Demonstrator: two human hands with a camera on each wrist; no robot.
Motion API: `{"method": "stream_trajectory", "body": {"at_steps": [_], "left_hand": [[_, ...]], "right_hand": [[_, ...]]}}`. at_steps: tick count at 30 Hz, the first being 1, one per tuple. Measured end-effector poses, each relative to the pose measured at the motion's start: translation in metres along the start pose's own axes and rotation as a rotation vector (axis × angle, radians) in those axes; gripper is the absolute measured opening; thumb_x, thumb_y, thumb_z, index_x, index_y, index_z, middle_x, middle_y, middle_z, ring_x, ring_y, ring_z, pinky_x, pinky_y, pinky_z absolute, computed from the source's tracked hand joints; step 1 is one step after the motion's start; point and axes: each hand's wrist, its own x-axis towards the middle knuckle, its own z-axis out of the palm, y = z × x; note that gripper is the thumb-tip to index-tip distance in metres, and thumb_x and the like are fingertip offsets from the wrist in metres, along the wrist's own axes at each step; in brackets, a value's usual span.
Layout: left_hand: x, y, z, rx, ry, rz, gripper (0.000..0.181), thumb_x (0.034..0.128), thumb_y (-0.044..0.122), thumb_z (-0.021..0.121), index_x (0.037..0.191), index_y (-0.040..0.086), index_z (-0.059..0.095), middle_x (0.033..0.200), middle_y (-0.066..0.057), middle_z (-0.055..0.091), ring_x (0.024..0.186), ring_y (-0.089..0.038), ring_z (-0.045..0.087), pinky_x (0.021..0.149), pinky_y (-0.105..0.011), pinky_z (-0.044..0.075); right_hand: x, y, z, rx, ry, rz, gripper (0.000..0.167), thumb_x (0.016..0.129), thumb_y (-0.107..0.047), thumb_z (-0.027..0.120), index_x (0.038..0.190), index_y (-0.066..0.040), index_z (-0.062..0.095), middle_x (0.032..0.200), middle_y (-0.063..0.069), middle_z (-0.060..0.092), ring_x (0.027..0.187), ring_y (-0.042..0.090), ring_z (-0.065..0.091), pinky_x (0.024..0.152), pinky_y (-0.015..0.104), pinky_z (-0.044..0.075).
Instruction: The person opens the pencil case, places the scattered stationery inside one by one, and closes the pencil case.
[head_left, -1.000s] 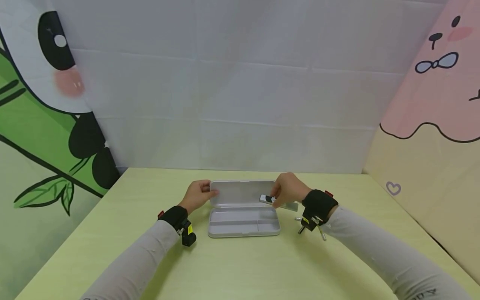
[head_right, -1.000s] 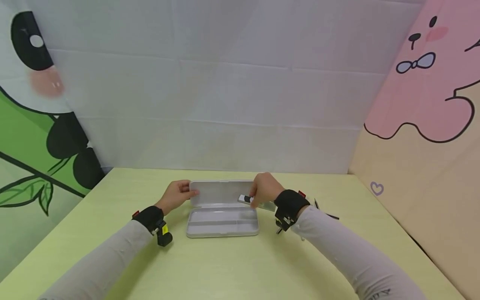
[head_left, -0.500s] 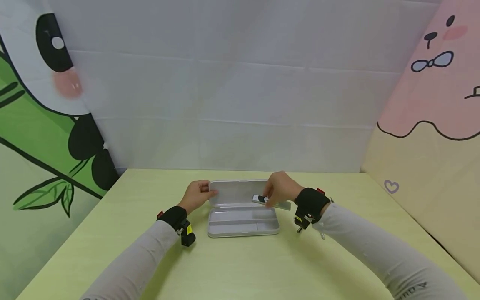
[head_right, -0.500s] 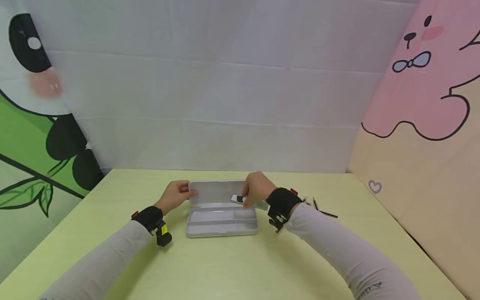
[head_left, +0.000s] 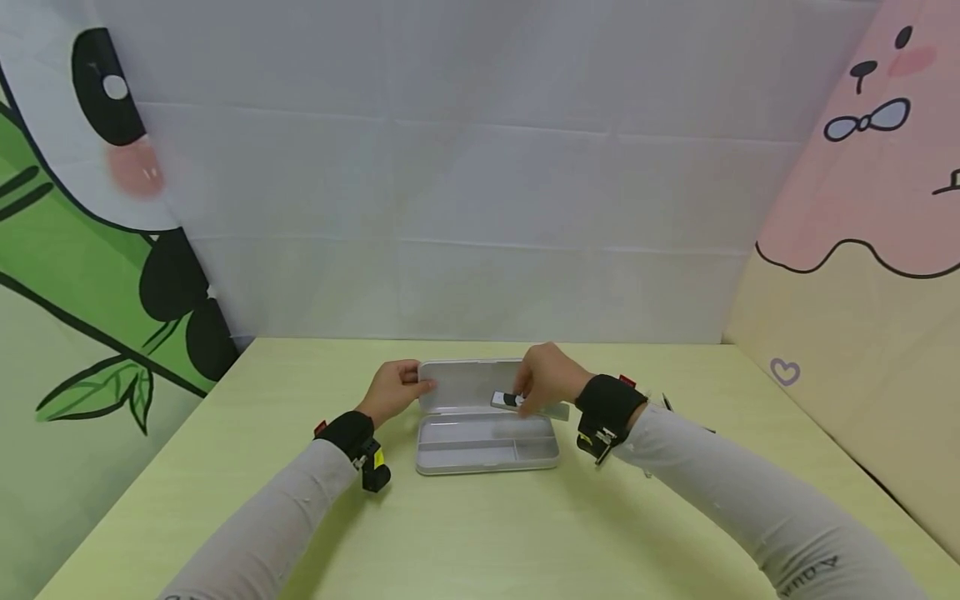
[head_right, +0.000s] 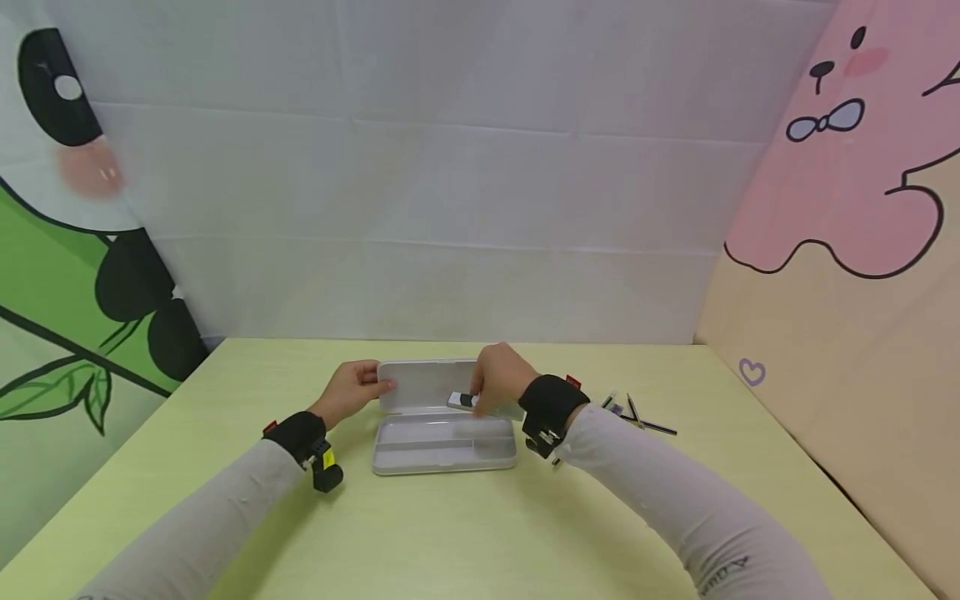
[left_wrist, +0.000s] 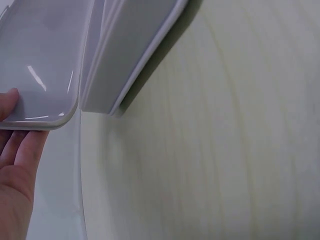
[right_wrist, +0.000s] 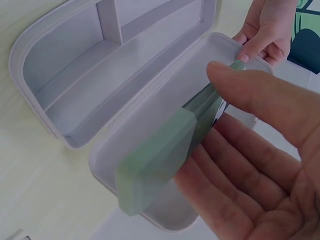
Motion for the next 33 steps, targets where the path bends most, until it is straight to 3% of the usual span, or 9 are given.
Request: {"method": "stream_trajectory", "body": {"at_steps": [10,33], "left_hand": [[0.001,-0.004,0.000,0.012,-0.001,0.016,0.032,0.0883,0.007,0.067,0.116,-0.009,0.063,0.112,-0.028,0.068,0.106,-0.038,0.067,0.086,-0.042,0.058],[-0.002,0.002,0.001,-0.004,-0.003,0.043,0.028,0.0871,0.003,0.066,0.111,-0.011,0.064,0.108,-0.030,0.069,0.102,-0.039,0.069,0.083,-0.042,0.059]], "right_hand": [[0.002,-0.008,0.007,0.001,-0.012,-0.018,0.020,0.062,-0.005,0.087,0.080,-0.003,0.077,0.073,0.006,0.075,0.062,0.007,0.064,0.057,0.016,0.050],[0.010,-0.026,0.033,0.043,-0.057,-0.038,0.019,0.061,-0.005,0.088,0.077,-0.004,0.077,0.071,0.005,0.075,0.060,0.005,0.062,0.055,0.015,0.048]]}}
